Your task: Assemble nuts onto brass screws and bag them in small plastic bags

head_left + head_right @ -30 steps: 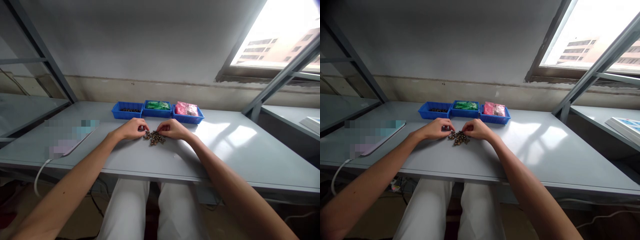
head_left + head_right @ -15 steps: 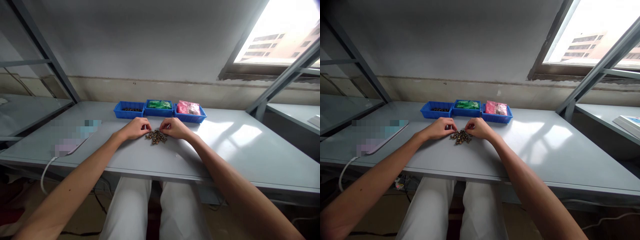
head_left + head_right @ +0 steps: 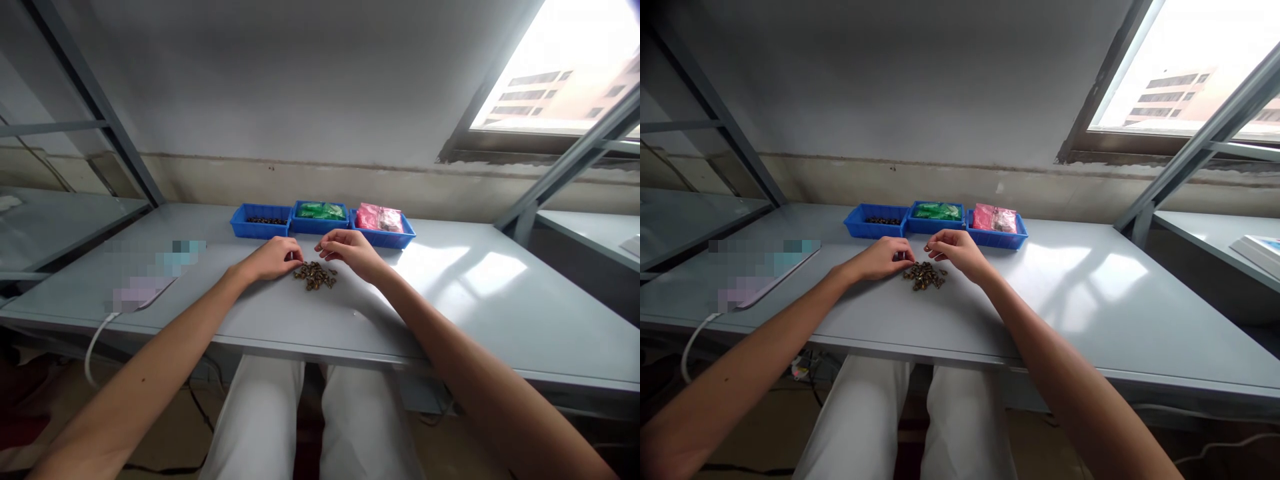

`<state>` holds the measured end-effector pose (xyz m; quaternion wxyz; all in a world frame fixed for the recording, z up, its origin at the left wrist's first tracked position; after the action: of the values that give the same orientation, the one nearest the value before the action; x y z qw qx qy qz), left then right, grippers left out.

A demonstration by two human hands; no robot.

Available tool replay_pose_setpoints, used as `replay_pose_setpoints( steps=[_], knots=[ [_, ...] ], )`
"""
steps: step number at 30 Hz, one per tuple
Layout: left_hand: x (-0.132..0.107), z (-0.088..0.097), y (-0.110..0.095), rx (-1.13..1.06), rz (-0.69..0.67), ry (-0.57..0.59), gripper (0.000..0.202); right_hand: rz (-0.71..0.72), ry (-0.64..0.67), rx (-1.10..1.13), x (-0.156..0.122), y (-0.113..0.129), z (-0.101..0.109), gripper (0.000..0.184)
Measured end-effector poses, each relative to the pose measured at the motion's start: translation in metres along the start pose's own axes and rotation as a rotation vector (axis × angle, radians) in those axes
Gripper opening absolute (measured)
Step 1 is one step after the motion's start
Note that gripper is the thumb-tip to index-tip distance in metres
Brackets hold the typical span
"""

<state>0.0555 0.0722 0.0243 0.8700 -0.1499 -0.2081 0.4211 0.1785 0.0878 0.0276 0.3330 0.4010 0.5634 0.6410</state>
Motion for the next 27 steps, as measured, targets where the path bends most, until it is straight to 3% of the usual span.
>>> replay_pose_setpoints(
  steps=[7,16,27],
  knots=[
    [0.001,0.0,0.0,0.016,0.007,-0.006,0.014,-0.041,-0.068,0.301,0.003,-0.006,0.012,0.021],
    [0.001,0.003,-0.006,0.045,-0.01,-0.008,0.015,-0.151,-0.117,0.326,0.003,-0.018,0.022,0.02],
    [0.0,0.001,-0.005,0.041,-0.002,0.004,0.013,-0.154,-0.048,0.447,0.003,-0.02,0.016,0.024]
  ],
)
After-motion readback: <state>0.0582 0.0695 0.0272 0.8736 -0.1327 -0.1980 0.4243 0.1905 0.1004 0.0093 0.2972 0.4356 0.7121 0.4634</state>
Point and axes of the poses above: each hand's wrist, its own x-axis towards the middle knuckle, its own z-axis out of the back of the hand, y = z × x, the point moved 10 cm from there along x, towards the middle knuckle
